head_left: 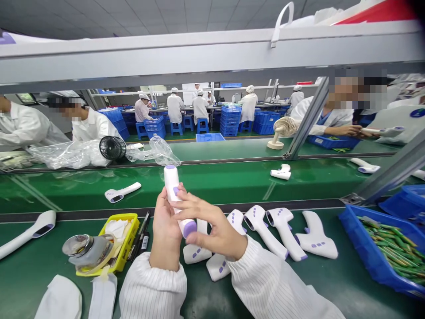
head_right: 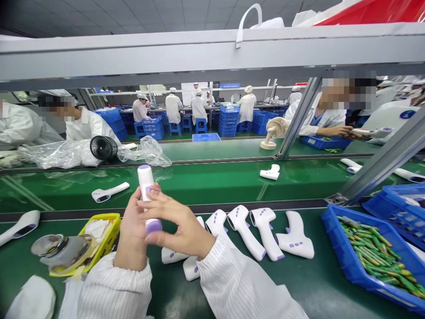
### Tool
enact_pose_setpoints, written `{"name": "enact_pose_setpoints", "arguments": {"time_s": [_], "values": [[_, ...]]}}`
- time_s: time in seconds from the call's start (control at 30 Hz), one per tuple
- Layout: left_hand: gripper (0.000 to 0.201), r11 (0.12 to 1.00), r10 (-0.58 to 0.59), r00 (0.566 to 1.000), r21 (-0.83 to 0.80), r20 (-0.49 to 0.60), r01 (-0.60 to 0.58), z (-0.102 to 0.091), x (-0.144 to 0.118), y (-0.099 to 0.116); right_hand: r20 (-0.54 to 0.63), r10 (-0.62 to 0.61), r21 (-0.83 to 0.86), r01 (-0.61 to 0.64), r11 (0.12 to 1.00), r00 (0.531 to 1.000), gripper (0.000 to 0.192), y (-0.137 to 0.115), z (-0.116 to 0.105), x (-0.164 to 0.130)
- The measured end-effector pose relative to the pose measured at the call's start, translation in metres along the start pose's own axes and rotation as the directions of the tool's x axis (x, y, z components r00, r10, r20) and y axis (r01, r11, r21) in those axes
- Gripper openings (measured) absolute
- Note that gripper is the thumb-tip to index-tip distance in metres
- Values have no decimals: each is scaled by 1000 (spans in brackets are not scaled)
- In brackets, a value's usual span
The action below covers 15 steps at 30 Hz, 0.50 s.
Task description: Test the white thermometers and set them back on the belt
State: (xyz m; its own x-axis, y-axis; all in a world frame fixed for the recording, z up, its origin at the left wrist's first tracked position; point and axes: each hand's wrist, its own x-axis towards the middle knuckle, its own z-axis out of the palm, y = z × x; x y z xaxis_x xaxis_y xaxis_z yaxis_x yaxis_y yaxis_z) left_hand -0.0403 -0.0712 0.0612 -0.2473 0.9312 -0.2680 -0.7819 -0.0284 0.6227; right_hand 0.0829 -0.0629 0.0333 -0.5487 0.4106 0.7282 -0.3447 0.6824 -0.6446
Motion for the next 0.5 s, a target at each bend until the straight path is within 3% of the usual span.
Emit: {"name": "enact_pose_setpoints", "arguments": {"time_s": [0.1, 0.17, 0.23, 0.3, 0.33, 0.4, 0.47, 0.5], "values": [[37, 979, -77, 997, -191, 5, 77, -1, -2, 5, 6, -25, 48, 25, 999, 1000, 25, 4, 3, 0], [37, 955, -105, 994, -280, -2, 100, 0, -5, 4, -40, -57, -22, 56, 998, 998, 24, 7, 7, -3], [36, 937, -106, 994, -336, -27, 91, 2, -7, 2, -131, -86, -70, 77, 995, 988, 25, 9, 17, -6], [34, 924, -55, 996, -381, -68, 25, 3, -9, 0, -283, -9, 102, 39, 994, 959, 23, 9, 31, -7], [33, 917, -2, 996, -398, -94, -36, 3, -9, -1, -351, 91, 280, 12, 960, 932, 20, 8, 39, -6], [27, 893, 135, 980, -411, -145, -184, 2, -10, -4, -401, 332, 630, -6, 776, 854, 7, 4, 54, -2], [21, 869, 257, 953, -394, -157, -300, -1, -9, -6, -367, 482, 800, 6, 600, 796, 8, 0, 63, 2], [19, 861, 305, 941, -379, -148, -339, -2, -7, -7, -340, 508, 827, -5, 562, 792, 12, 0, 63, 3]]}}
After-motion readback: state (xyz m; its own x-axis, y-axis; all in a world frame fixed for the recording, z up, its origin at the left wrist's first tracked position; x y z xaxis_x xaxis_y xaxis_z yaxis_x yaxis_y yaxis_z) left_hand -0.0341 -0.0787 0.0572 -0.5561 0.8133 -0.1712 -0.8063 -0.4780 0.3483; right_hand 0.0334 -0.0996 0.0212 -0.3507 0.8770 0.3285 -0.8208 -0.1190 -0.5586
